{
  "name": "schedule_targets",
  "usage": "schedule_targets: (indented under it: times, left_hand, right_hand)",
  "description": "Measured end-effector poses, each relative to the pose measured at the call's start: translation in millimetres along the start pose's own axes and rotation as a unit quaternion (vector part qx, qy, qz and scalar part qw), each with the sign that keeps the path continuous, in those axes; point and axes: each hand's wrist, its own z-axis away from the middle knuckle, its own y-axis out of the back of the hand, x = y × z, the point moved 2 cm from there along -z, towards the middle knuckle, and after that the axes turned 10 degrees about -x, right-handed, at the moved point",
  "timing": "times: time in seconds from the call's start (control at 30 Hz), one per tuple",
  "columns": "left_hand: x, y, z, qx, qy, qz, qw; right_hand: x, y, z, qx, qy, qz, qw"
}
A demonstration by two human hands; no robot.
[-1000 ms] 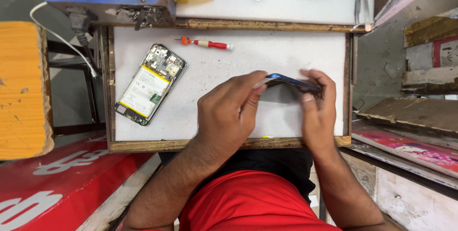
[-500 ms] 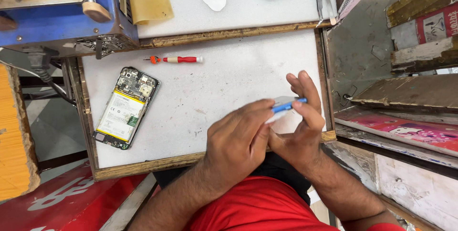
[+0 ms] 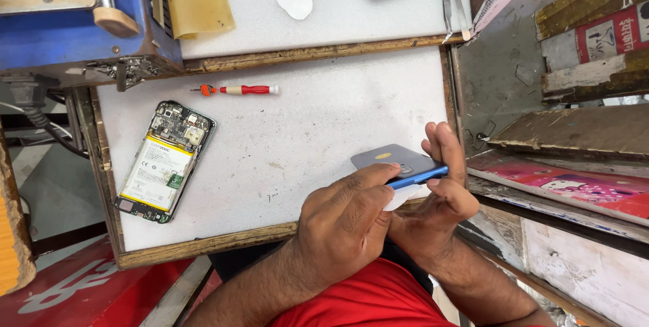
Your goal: The person disassembles a smartphone by removing the back cover and internal components. They then wipe the back of a blue smartphone with a white cloth and inspect the screen. The person handles multiple phone parts and tools on a cluttered workbench.
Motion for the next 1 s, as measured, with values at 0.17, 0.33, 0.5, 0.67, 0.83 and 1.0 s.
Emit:
schedule_targets:
  times: [0.17,0.33,0.5,0.67,0.83,1.0]
  left_hand:
    - [8,1,-1,0.014,-0.007,0.025,1.000]
    - [15,12,11,0.044,-0.056,0.002,0.997]
    - [11,19,20,0.017,-0.036,-0.018,0.999]
    - [12,18,22,0.021,-0.015,-0.023,0.999]
    - [22,21,13,0.022,-0.018,-0.016,0.999]
    - [30,28,-1,-0.019,-0.039,-0.055,0.998]
  right_hand:
    - [-2,1,2,0.010,-0.028,0.013,0.999]
    - [-2,0,4,0.013,-0.037,0.004,0.999]
    - [-5,5,2,-0.001,-0.028,0.008,1.000]
    - [-5,8,2,-0.008,-0.032,-0.021,0.999]
    - [-6,8,6,-0.013,-0.029,-0.014,0.999]
    - [-8,10,3,-0.026,-0.033,-0.005,0.999]
